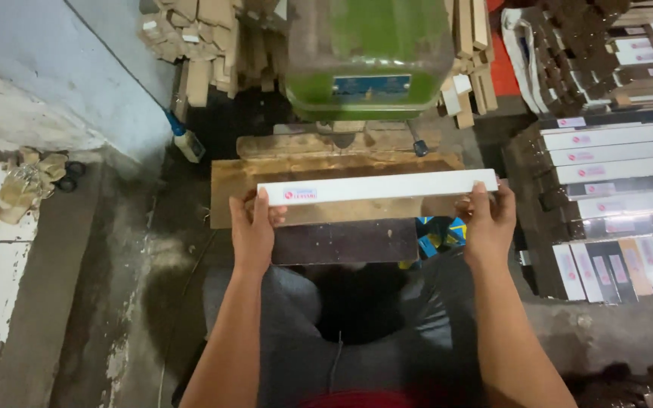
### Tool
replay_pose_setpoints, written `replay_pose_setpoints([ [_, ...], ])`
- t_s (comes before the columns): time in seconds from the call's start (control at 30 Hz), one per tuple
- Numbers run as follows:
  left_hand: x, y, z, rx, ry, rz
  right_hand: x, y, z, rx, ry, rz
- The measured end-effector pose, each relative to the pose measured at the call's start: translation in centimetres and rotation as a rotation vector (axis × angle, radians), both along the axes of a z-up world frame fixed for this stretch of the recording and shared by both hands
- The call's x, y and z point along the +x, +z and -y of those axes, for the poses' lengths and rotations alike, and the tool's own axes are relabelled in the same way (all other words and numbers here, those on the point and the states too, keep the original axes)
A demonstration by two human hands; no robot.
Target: Punching holes in wooden and plastic strips using a manual machine and stacking them.
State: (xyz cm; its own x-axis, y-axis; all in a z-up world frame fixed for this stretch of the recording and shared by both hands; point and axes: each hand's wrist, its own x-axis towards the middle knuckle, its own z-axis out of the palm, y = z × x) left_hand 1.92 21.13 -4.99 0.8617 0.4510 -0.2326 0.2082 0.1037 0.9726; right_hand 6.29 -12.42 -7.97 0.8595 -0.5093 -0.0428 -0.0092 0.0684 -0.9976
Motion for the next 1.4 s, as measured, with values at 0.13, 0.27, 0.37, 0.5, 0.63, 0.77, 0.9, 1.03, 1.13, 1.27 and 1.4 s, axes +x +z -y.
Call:
replay_pose_setpoints([
  [0.13, 1.8, -3.0, -1.2, 0.151, 0.027, -0.091, 2.0, -2.3, 0.0, -0.223, 0.029, -0.069],
  [0.27, 3.1, -6.0, -2.5, 0.392, 0.067, -0.171, 3.9, -3.9, 0.5, -0.32, 0.034, -0.169],
  [0.37, 4.1, -7.3, -3.9, 0.5, 0.046, -0.176, 5.4, -5.5, 1.3, -0.439, 0.1, -0.211],
  [0.5, 5.1, -9.1, -5.7, 0.722, 0.012, -0.073, 6.5, -6.4, 1.0, -0.513, 0.177, -0.249],
  [0.63, 5.9, -8.4, -6.0, 0.763, 0.018, -0.092, 8.3, -6.1, 0.4, -0.496, 0.196, -0.227],
  [0.77, 6.9, -8.9, -6.5, 0.775, 0.054, -0.046, 9.4, -8.4, 1.2, -0.428, 0.246, -0.199],
  [0.9, 7.4, -8.8, -6.5, 0.822, 0.064, -0.041, 9.3, -7.9, 1.0, -0.315, 0.263, -0.169],
  [1.03, 7.2, -8.0, -6.5, 0.769, 0.045, -0.018, 9.2, -7.2, 0.7, -0.285, 0.265, -0.149],
  [1.13, 7.0, -8.0, -6.9, 0.746, 0.011, -0.006, 9.5, -8.5, 1.4, -0.271, 0.278, -0.121],
  [1.27, 6.7, -7.1, -6.5, 0.706, 0.002, -0.11, 8.6, -6.6, 0.5, -0.232, 0.276, -0.138],
  [1.4, 6.9, -6.9, -6.3, 0.696, 0.004, -0.148, 8.4, -6.2, 0.4, -0.274, 0.302, -0.159],
])
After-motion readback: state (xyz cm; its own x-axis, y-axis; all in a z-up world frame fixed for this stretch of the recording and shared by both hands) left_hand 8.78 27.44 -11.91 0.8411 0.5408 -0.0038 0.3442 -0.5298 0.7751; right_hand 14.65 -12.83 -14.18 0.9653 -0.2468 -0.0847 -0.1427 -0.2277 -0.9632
